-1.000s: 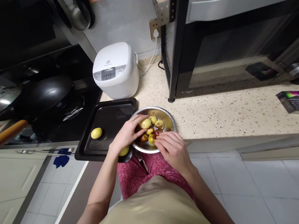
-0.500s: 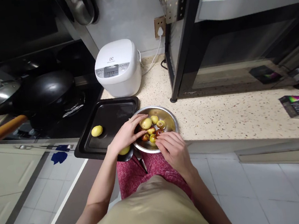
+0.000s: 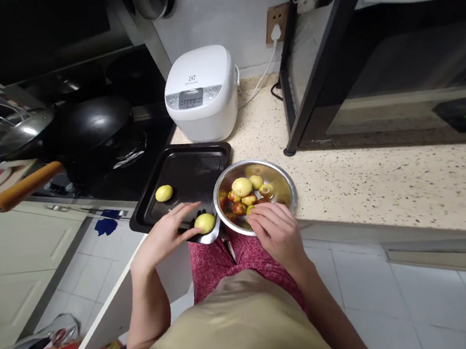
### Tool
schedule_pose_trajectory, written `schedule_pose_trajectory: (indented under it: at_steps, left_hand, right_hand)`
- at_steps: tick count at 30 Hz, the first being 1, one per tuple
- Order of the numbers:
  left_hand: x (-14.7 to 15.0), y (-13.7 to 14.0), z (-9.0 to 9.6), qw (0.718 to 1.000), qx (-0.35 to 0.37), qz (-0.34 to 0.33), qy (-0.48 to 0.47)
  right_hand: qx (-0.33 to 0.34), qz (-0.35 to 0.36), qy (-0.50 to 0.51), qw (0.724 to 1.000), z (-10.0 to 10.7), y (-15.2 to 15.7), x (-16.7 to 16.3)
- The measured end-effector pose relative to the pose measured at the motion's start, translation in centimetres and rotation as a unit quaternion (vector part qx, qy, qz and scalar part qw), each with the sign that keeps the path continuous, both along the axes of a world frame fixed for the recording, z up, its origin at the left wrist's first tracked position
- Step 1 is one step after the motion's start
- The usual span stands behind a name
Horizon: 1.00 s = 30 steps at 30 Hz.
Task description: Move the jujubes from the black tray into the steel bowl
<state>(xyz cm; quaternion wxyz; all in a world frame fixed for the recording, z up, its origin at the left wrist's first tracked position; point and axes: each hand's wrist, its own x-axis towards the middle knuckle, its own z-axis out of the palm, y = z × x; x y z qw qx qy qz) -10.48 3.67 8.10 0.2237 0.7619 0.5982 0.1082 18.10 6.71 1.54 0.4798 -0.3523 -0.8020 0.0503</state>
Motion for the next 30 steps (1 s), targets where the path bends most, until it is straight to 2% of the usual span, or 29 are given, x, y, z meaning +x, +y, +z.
schedule_pose_trajectory:
  at_steps: [3,9,15,19,24,30]
  left_hand:
    - [0.2,0.1,-0.6,0.999,-0.037,-0.026,-0.006]
    - [0.7,1.1,-1.7,0.997,-0.031,-0.064,-0.026]
    - [0.6,1.4,-1.8,0.999,0.011,-0.039,-0.025]
    - [0.6,0.7,-0.8,0.995,0.087,-0.001,-0.049]
    - [2.3,-0.4,0.5,0.973,0.180,0.029,-0.143]
    - [7.2,-1.0,-0.2,0.936,0.195,0.073,-0.283]
  right_hand:
    - [0.006,0.005,0.001,1.000,0.3,0.0,-0.4]
    - [0.005,0.001,0.005,1.000,0.5,-0.6,-0.3]
    - [0.003,0.003,0.006,1.000,0.7,-1.2,-0.6]
    - [0.014,0.006,0.010,1.000,1.0,-1.4,-1.1]
    - [0.013,0.013,0.008,1.000,0.9,-1.7,-2.1]
    - [0.040,0.008,0.003,0.999,0.2,-2.4,-3.1]
